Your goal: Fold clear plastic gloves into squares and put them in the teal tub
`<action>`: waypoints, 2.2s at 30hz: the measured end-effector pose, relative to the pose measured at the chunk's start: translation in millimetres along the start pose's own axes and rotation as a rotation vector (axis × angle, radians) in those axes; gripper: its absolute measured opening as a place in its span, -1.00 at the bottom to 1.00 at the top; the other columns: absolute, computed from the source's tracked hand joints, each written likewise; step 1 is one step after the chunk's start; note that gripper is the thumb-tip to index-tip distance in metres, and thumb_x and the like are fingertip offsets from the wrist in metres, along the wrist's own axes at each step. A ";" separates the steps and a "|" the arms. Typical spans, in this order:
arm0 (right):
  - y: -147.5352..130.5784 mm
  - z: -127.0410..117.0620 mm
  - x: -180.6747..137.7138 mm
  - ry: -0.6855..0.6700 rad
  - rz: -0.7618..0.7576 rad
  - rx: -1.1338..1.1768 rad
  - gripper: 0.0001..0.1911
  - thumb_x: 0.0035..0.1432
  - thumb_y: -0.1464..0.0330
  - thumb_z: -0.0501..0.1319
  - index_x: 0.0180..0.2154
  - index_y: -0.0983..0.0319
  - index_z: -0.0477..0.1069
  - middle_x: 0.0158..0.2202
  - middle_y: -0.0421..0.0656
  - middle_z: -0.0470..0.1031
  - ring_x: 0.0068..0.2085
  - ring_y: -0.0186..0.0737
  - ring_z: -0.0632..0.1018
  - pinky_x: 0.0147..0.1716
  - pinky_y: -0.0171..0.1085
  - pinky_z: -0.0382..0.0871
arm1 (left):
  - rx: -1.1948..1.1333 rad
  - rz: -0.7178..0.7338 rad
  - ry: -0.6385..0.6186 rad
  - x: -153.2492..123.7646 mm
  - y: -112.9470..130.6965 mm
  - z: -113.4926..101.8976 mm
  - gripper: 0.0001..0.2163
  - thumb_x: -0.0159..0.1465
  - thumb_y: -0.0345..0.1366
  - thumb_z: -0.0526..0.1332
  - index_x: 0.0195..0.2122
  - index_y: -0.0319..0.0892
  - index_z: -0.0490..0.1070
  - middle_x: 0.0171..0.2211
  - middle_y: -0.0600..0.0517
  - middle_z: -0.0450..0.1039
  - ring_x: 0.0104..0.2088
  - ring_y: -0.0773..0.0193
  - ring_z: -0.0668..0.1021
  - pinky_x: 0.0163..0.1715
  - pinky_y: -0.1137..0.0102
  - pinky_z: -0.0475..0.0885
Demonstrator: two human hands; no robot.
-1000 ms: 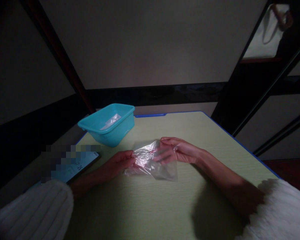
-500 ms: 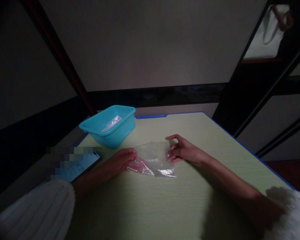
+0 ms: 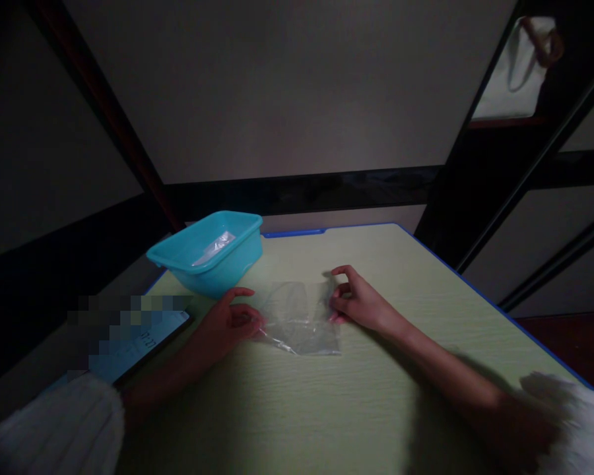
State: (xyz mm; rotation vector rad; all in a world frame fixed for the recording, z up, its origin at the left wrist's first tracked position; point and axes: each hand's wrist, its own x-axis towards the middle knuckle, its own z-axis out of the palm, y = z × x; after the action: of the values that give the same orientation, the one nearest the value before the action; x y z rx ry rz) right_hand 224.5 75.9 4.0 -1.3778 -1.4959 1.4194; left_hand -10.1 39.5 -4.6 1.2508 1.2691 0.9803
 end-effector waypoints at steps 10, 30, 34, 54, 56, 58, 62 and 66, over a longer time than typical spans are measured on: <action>-8.6 -10.2 -9.7 -0.034 0.017 -0.176 -0.42 -0.01 0.34 0.24 -0.01 0.23 -0.01 -0.59 -0.35 0.34 -0.63 -0.38 0.41 -0.66 -0.37 0.28 | 0.201 0.059 0.019 -7.1 2.9 -0.8 -0.55 -0.07 -0.47 0.23 -0.14 -0.16 0.12 -0.59 0.26 0.31 -0.57 0.40 0.41 -0.52 0.49 0.29; 0.8 -3.0 -22.0 -0.210 0.029 -0.333 -0.34 -0.12 0.51 0.15 0.05 0.28 -0.02 -0.67 -0.38 0.34 -0.62 -0.36 0.37 -0.63 -0.38 0.20 | 0.290 -0.083 -0.027 -12.4 3.0 -2.5 -0.49 0.02 -0.41 0.17 0.00 -0.13 0.04 -0.53 0.26 0.20 -0.75 0.51 0.26 -0.84 0.61 0.16; 0.0 -1.2 -22.8 -0.214 0.037 -0.384 -0.32 -0.11 0.54 0.12 0.08 0.29 -0.05 -0.69 -0.41 0.29 -0.63 -0.37 0.34 -0.64 -0.39 0.18 | 0.354 -0.103 -0.055 -11.5 3.2 -4.2 -0.42 -0.01 -0.43 0.19 0.05 -0.17 0.01 -0.56 0.25 0.22 -0.69 0.45 0.28 -0.83 0.60 0.18; 15.3 34.1 -34.5 -0.235 -0.670 -1.011 -0.48 0.30 0.31 -0.13 0.22 0.40 0.01 0.27 0.10 -0.01 0.26 -0.10 0.07 0.19 -0.07 0.08 | 1.089 0.655 -0.537 -29.6 -10.3 1.1 -0.41 0.28 -0.19 0.06 0.22 -0.43 -0.07 0.26 -0.34 -0.09 0.27 0.01 0.01 0.19 0.12 0.07; 18.4 33.6 -35.3 -0.277 -0.639 -1.057 -0.42 0.30 0.22 -0.11 0.23 0.43 -0.03 0.28 0.13 -0.09 0.27 -0.07 0.01 0.20 -0.02 0.01 | 1.124 0.667 -0.571 -28.5 -11.0 -1.7 -0.37 0.29 -0.10 0.03 0.24 -0.43 -0.12 0.27 -0.35 -0.15 0.28 0.03 -0.05 0.20 0.12 0.02; 19.1 31.3 -36.7 -0.321 -0.619 -1.097 -0.32 0.28 0.12 -0.11 0.24 0.47 -0.08 0.28 0.16 -0.15 0.27 -0.01 -0.03 0.20 0.03 -0.04 | 1.147 0.671 -0.592 -27.1 -10.6 -4.1 -0.34 0.29 -0.05 0.02 0.25 -0.42 -0.13 0.28 -0.34 -0.18 0.28 0.04 -0.08 0.21 0.13 -0.02; 18.3 26.0 -37.6 -0.378 -0.610 -1.116 -0.21 0.22 0.01 -0.10 0.25 0.48 -0.12 0.28 0.18 -0.20 0.27 0.02 -0.08 0.21 0.03 -0.07 | 1.167 0.674 -0.624 -25.9 -8.5 -5.4 -0.36 0.28 -0.02 0.02 0.25 -0.36 -0.07 0.28 -0.30 -0.20 0.28 0.02 -0.10 0.22 0.13 -0.05; 17.4 23.2 -36.6 -0.410 -0.598 -1.099 -0.18 0.20 -0.01 -0.07 0.25 0.47 -0.13 0.28 0.16 -0.21 0.28 0.02 -0.10 0.22 0.02 -0.11 | 1.156 0.695 -0.639 -26.1 -5.9 -5.4 -0.44 0.29 -0.04 0.02 0.24 -0.22 0.02 0.29 -0.25 -0.22 0.28 -0.04 -0.12 0.20 0.08 -0.04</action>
State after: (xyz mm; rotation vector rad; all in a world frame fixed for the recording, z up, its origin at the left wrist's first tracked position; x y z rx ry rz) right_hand 215.6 32.2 -10.1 -0.9861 -2.8837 0.4516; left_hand -18.7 13.7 -6.4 2.7439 0.8314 0.1045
